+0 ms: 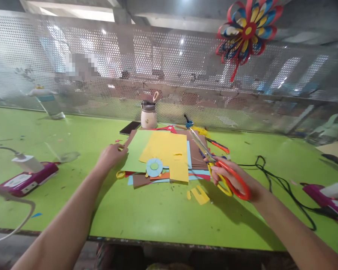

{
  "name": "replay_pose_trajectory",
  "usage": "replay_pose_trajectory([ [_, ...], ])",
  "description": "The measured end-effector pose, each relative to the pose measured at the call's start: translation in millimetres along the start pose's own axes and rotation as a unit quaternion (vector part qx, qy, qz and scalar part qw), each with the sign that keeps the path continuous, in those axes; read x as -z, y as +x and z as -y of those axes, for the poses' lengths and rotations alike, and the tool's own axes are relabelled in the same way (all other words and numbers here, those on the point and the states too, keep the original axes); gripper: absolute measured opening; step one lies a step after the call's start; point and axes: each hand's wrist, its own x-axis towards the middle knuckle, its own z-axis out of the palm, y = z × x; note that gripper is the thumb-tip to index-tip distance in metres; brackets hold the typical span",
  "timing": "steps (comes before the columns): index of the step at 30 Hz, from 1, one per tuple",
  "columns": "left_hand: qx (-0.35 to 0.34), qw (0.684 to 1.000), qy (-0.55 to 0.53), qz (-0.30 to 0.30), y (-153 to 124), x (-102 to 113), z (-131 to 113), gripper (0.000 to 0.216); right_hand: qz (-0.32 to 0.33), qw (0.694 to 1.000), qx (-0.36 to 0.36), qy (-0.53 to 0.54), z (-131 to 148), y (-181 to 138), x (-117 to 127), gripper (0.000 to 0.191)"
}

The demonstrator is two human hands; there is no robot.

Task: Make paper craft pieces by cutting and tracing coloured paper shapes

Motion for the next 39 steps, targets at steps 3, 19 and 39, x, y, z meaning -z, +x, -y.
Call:
replay_pose_trajectory([
  [3,-0.003,0.998,0.02,-0.052,-6.8,1.6,-6.3,0.032,0.022,1.0,0.011,-0.018,1.6,8.3,-2.7,0.036],
  [19,-0.065,0.992,-0.007,-0.11,-16.4,-6.1,-19.2,0.03,-0.009,0.994,-0.109,-0.027,-31.2,-9.4,-17.9,0.043],
  [39,-0.317,0.945,0.05,0.059,-70.4,-1.9,-69.5,0.018,0.018,0.994,-0.105,-0.037,-28.9,-6.8,-27.0,0.045],
])
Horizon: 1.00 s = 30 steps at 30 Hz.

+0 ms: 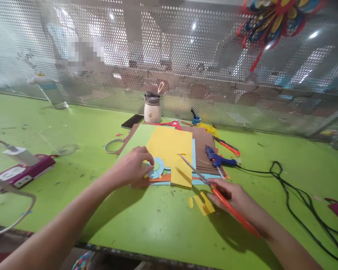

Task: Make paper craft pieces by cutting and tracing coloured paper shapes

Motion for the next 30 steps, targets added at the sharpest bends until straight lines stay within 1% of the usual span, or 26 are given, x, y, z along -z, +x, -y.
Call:
replay_pose_trajectory([
  [3,-0.057,0.998,0.028,0.011,-8.2,-2.1,-22.2,0.01,-0.003,1.0,0.0,-0.002,-3.6,0.9,0.8,0.046],
  [7,-0.093,0.992,0.087,0.002,-7.6,-12.4,-36.7,0.016,-0.008,1.0,-0.002,-0.014,-2.0,-0.2,6.5,0.046],
  [10,-0.106,0.985,0.134,-0.004,-1.5,-21.5,-43.0,0.02,-0.025,0.999,0.008,-0.018,4.7,-3.3,11.2,0.048],
  [13,-0.102,0.978,0.178,-0.023,3.8,-32.0,-49.7,0.019,-0.037,0.999,0.023,-0.023,10.4,-6.5,14.5,0.042],
  [15,-0.1,0.973,0.205,-0.035,6.0,-38.5,-53.2,0.019,-0.04,0.999,0.022,-0.02,11.9,-7.8,16.1,0.039],
  [17,-0.105,0.967,0.229,-0.04,7.5,-42.8,-55.1,0.017,-0.043,0.999,0.014,-0.012,12.0,-8.5,17.5,0.039],
  [20,-0.12,0.958,0.257,-0.039,9.2,-44.0,-56.7,0.014,-0.041,0.999,0.012,-0.014,12.1,-9.6,19.2,0.043],
  [25,-0.153,0.949,0.275,-0.033,9.7,-38.6,-60.8,0.018,-0.041,0.999,0.003,-0.017,12.7,-11.4,22.0,0.045],
  [30,-0.168,0.947,0.268,-0.057,1.2,-34.9,-62.4,0.014,-0.037,0.999,0.01,-0.01,8.2,-9.6,25.6,0.044],
])
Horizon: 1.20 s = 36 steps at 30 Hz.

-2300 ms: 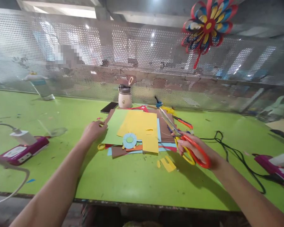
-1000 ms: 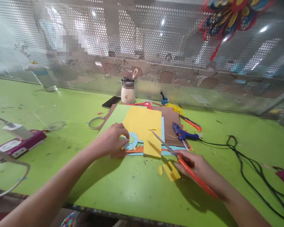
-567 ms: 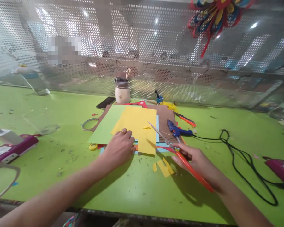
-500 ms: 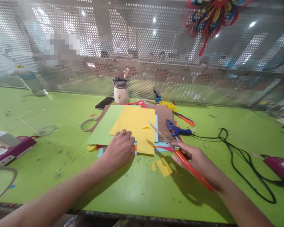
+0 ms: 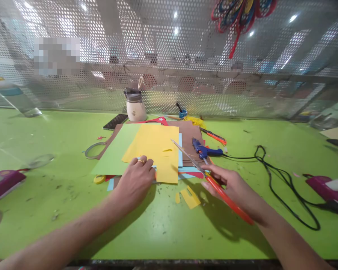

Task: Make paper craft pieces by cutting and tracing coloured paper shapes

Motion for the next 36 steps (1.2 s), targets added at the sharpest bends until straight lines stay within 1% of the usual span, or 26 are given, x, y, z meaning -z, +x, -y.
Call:
replay_pose_trajectory([
  [4,-0.005,0.999,-0.017,-0.034,-16.8,4.9,-1.7,0.011,-0.009,1.0,-0.004,0.006,-0.5,1.0,-0.2,0.042],
  [7,-0.006,0.994,-0.046,-0.098,-31.4,9.3,-1.6,0.011,-0.011,1.0,-0.014,0.013,1.2,1.5,-2.2,0.042],
  [10,-0.03,0.982,-0.089,-0.165,-40.9,12.3,-1.0,0.015,-0.002,0.999,-0.017,0.049,2.3,2.9,-4.5,0.042],
  [12,-0.044,0.974,-0.123,-0.183,-42.4,12.3,-1.1,0.016,0.002,0.997,-0.018,0.071,2.8,4.3,-5.7,0.043],
  [13,-0.041,0.972,-0.145,-0.183,-41.9,11.7,-1.3,0.015,0.004,0.997,-0.017,0.076,3.2,5.0,-6.2,0.044],
  [16,-0.005,0.957,-0.219,-0.19,-38.3,9.7,-1.1,0.011,0.0,0.996,-0.017,0.085,6.1,6.1,-7.8,0.045],
  [18,0.01,0.947,-0.236,-0.216,-36.7,10.9,0.6,0.012,-0.008,0.995,-0.019,0.101,10.2,5.8,-9.7,0.044],
  [20,-0.011,0.944,-0.214,-0.252,-36.1,14.9,3.1,0.018,-0.004,0.99,-0.015,0.143,16.7,5.0,-13.3,0.042],
  [24,-0.125,0.929,-0.163,-0.307,-32.9,25.6,5.6,0.024,0.055,0.966,0.012,0.251,34.5,5.3,-27.0,0.036],
  [26,-0.165,0.918,-0.15,-0.327,-29.1,28.1,4.3,0.025,0.066,0.956,0.021,0.285,42.8,7.1,-36.4,0.033],
  [30,-0.186,0.906,-0.155,-0.347,-22.8,25.6,0.2,0.027,0.059,0.938,0.014,0.34,51.4,11.9,-53.8,0.039],
  [34,-0.199,0.902,-0.161,-0.348,-23.3,20.6,-3.5,0.026,0.034,0.933,0.002,0.357,51.1,17.5,-63.6,0.047],
  [36,-0.181,0.905,-0.191,-0.336,-24.1,18.8,-6.3,0.025,0.013,0.938,-0.005,0.347,49.2,21.6,-66.0,0.05],
])
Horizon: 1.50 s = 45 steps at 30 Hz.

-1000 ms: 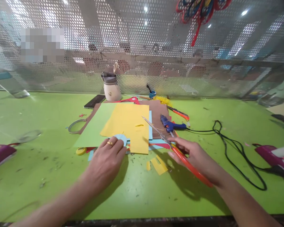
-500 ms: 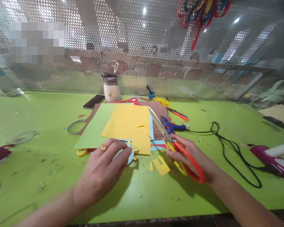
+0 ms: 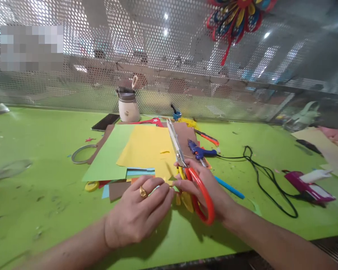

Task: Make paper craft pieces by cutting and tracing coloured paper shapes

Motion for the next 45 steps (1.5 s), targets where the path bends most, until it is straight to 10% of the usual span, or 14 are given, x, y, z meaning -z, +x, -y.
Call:
replay_pose_trajectory([
  [5,0.28,0.952,-0.123,0.01,1.4,-10.8,0.1,0.02,-0.044,0.997,0.011,-0.06,-5.0,8.8,3.1,0.053],
  [10,0.541,0.74,-0.392,0.076,8.7,-21.2,8.9,0.021,-0.042,0.995,0.02,-0.086,-4.3,8.2,6.4,0.052],
  [16,0.621,0.542,-0.564,0.052,20.9,-13.1,6.6,0.022,-0.014,0.995,0.037,-0.096,-3.2,6.5,2.9,0.051],
  [24,0.652,0.512,-0.56,-0.011,29.2,-7.7,13.1,0.018,-0.018,0.996,0.031,-0.086,-4.2,5.5,-0.4,0.053],
  [31,0.646,0.395,-0.647,-0.088,26.5,-7.9,23.7,0.021,-0.064,0.992,0.101,-0.04,-9.2,11.1,12.3,0.045],
  [45,0.622,0.368,-0.69,-0.043,13.6,-10.7,11.0,0.021,-0.061,0.944,0.23,-0.227,-26.0,-1.9,8.3,0.049],
])
